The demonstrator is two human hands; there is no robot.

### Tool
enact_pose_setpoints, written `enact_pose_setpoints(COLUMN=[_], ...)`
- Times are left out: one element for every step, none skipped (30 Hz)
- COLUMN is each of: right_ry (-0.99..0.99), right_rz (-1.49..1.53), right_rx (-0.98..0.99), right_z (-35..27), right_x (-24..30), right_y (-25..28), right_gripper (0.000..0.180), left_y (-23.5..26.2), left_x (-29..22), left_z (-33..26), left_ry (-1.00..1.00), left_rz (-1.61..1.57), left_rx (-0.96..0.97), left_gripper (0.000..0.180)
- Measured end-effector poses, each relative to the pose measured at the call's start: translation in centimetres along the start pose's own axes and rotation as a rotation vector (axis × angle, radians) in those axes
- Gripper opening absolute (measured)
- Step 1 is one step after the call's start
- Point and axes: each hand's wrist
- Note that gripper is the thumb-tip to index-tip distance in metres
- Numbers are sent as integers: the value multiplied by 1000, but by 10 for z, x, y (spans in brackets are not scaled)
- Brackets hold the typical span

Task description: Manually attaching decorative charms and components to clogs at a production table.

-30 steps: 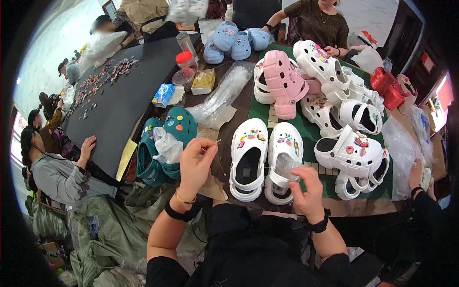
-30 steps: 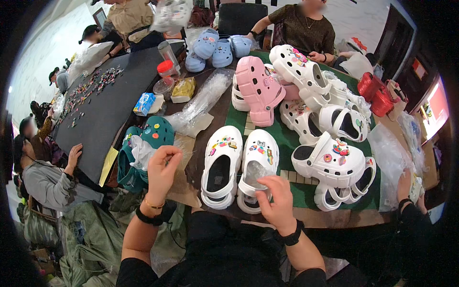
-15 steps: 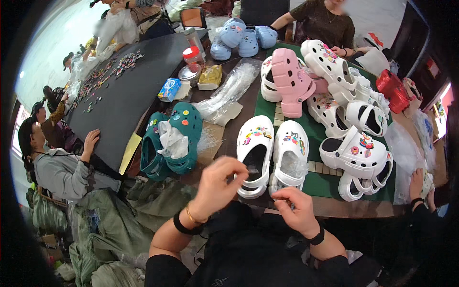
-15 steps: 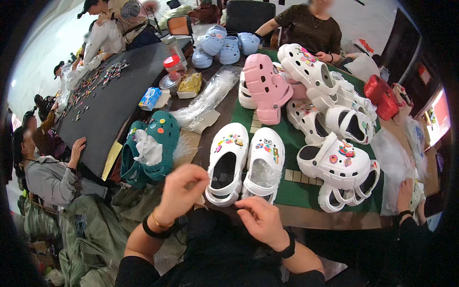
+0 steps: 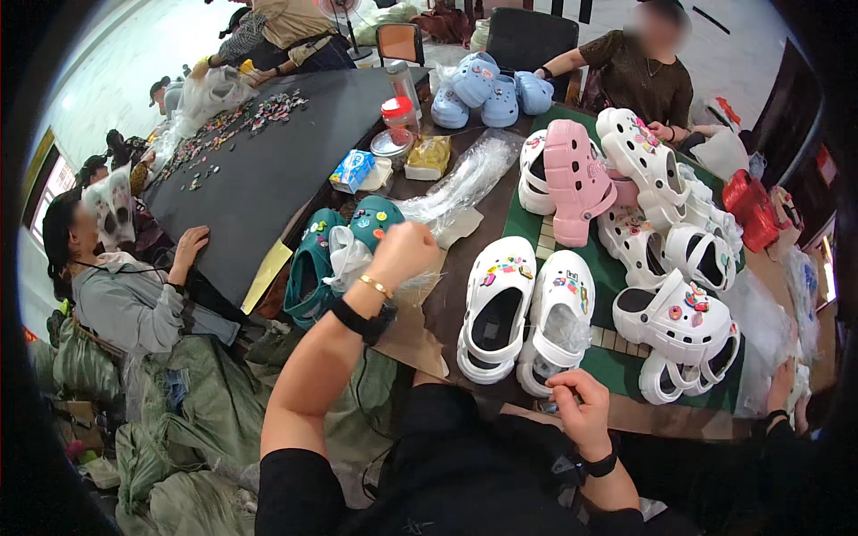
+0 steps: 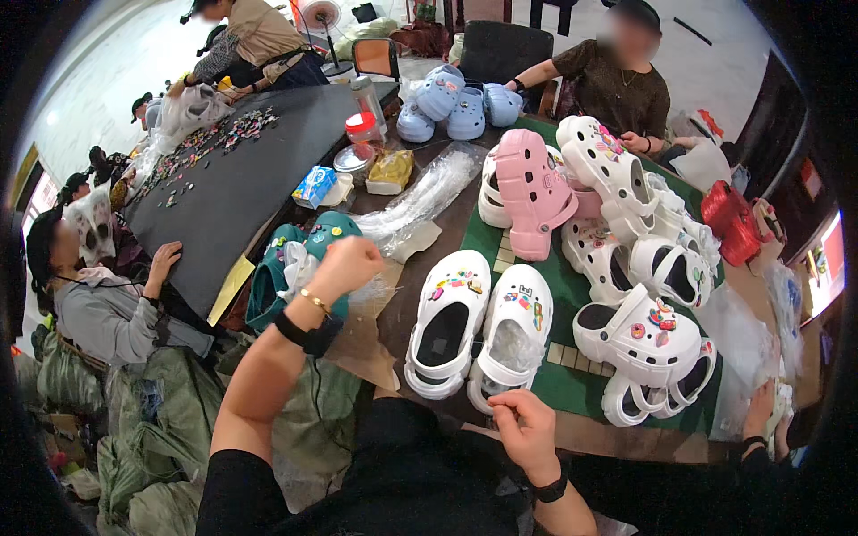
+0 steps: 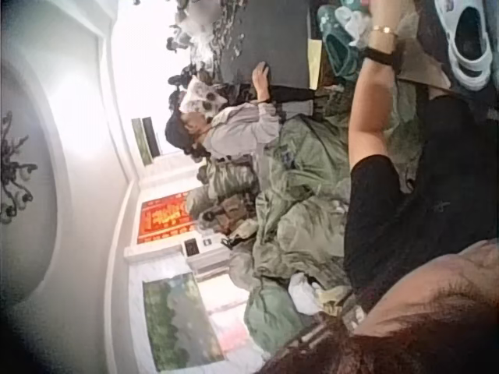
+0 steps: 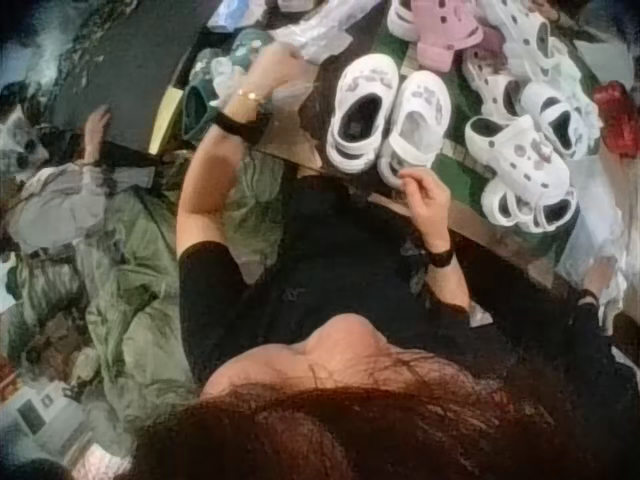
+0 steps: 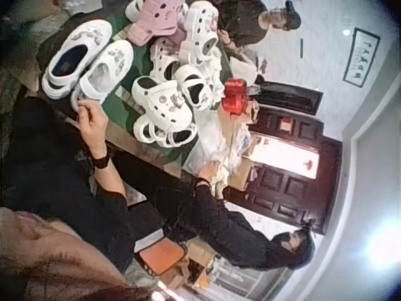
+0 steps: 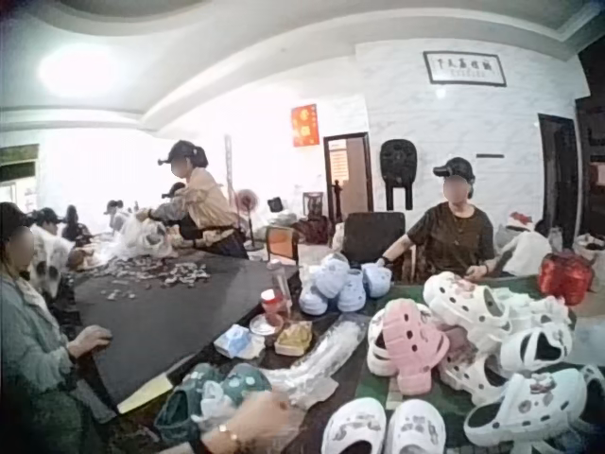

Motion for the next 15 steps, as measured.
enact_pose_setpoints(right_ry=[-7, 0, 16, 32, 35, 33, 31, 36, 18, 0, 7, -21, -50, -39, -69], right_rz=[21, 26, 20, 13, 12, 7, 1, 2, 14, 25, 25, 23, 21, 20, 23], right_rx=[2, 5, -5, -15, -18, -31, -44, -44, -58, -72, -75, -89, -104, -108, -113], right_z=[0, 1, 2, 2, 2, 2, 2, 2, 2, 1, 0, -2, -4, -6, -8], right_x=[-3, -6, -8, -10, -11, -11, -12, -13, -15, -16, -19, -21, -23, -23, -23], right_y=[1, 3, 4, 5, 8, 10, 13, 14, 16, 17, 19, 20, 23, 24, 24], right_gripper=[9, 9, 9, 9, 9, 9, 9, 9, 9, 10, 10, 10, 9, 9, 9], left_y=[-19, -32, -40, -47, -48, -49, -49, -46, -50, -52, -53, -53, -60, -66, -70], left_x=[15, 27, 33, 40, 36, 34, 31, 28, 31, 31, 26, 20, 21, 27, 33], left_z=[-4, -8, -11, -13, -13, -9, -4, 1, 10, 15, 20, 25, 32, 36, 39], left_ry=[19, 38, 36, 38, 38, 34, 26, 20, 52, 49, 44, 38, 63, 59, 70], left_rz=[68, 136, 138, 175, 207, 205, 167, 132, 219, 217, 282, 346, 406, 401, 457], left_rx=[22, 45, 39, 49, 63, 61, -55, -175, -183, -189, -216, -243, -239, -248, -221], left_gripper=[18, 18, 18, 18, 18, 18, 18, 18, 16, 16, 15, 14, 14, 14, 15])
Point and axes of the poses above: each hand's wrist, its own z-axis towards the middle knuckle, its own y-axis out of the back of the hand, x = y × z, and after that the axes turned 15 degrees about -x, right-handed
